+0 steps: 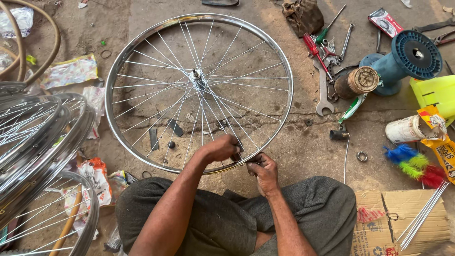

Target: The person sits on the ground and adjusts the spokes of a bicycle wheel using a spoke wrench. They tighten and loosen the nipples at the rim to true the wheel, rotating it periodically to check alignment.

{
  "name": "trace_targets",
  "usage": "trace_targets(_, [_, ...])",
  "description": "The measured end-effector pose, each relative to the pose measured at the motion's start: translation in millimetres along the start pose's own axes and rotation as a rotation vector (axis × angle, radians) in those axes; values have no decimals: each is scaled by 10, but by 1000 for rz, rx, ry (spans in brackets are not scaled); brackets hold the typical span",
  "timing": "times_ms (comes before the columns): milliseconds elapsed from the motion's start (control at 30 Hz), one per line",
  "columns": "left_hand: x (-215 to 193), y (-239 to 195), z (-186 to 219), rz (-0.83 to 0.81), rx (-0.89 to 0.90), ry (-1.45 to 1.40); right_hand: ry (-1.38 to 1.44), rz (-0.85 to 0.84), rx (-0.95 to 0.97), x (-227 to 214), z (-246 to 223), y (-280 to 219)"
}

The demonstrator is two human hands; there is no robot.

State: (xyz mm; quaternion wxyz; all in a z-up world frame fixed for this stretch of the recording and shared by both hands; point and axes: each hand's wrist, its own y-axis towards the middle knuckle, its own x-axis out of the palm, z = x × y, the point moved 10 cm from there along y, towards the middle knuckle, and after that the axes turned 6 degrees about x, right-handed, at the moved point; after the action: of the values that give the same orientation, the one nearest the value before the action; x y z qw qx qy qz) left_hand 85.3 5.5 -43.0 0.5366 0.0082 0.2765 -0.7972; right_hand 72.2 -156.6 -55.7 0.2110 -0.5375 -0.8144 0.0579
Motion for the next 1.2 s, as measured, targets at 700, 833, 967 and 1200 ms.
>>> trace_targets(700, [415,-342,-263,-9,-181,276,-611,-97,445,71,151,-142])
trace_targets(833, [579,-374,-480,-18,-174,406,-564,-127,405,7,-100,-238])
trace_targets(967, [628,-436,-573,-51,-209,649,-319,-45,243,-118,-302,-163])
trace_targets(1200, [-262,-707,-236,377,-187,629,-405,91,-7,-11,-422,20])
